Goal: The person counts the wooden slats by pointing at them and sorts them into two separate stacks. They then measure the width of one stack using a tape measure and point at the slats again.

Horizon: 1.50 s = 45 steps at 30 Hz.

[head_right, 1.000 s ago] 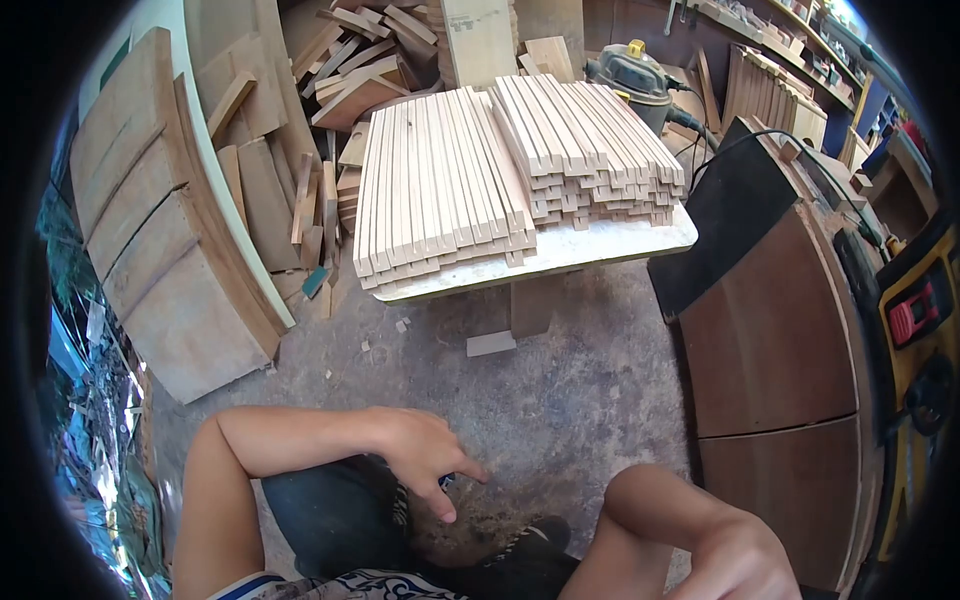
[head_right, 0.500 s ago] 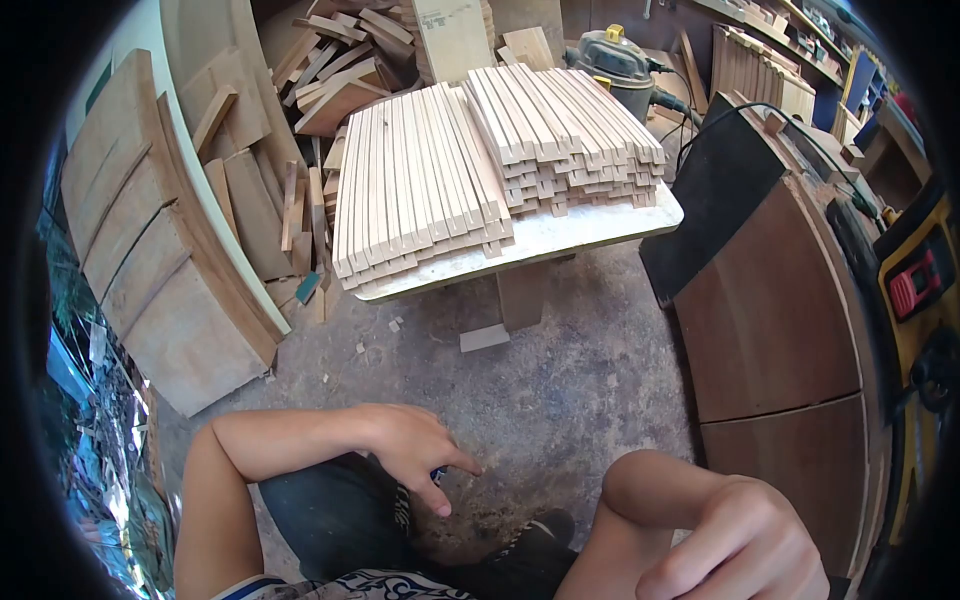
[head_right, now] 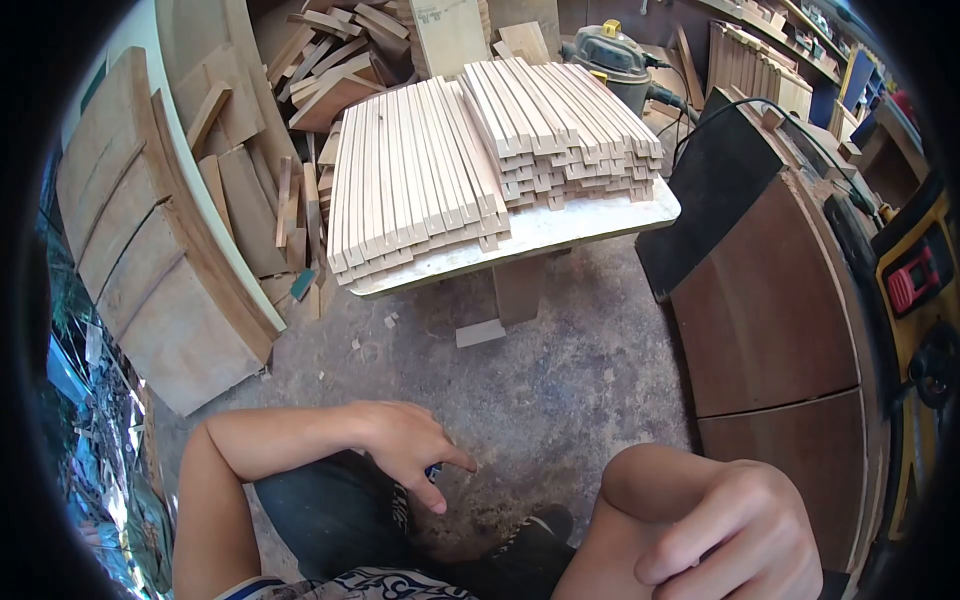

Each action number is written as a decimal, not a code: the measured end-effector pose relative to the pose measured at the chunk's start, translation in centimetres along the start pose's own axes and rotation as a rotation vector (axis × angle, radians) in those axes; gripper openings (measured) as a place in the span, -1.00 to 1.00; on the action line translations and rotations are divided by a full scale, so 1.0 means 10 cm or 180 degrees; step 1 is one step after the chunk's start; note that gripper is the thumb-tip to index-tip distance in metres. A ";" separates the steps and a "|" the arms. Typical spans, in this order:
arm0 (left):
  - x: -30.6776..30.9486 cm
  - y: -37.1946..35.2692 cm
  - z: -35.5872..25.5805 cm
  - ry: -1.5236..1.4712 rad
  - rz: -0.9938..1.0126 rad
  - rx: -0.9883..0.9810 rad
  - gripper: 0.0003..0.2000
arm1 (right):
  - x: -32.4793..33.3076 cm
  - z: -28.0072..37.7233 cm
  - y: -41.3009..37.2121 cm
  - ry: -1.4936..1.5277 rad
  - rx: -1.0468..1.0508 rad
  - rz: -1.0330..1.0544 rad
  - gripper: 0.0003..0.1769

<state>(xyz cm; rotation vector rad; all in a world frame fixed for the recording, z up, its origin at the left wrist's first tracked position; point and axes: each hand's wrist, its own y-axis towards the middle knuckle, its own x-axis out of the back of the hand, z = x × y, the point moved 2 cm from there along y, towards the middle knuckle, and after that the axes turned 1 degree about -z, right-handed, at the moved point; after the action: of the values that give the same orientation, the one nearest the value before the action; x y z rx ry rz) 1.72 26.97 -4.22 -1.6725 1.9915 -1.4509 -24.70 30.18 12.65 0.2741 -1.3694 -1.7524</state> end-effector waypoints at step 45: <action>-0.08 0.09 0.06 0.0173 -0.0141 -0.0035 -0.08 | -0.07 0.15 0.09 0.0358 0.0239 0.0362 -0.49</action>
<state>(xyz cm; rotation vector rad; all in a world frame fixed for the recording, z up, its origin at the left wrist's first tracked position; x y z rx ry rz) 1.75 27.22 -5.54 -1.7101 2.0059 -1.5190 -24.77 31.71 13.76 0.3249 -1.3450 -1.5710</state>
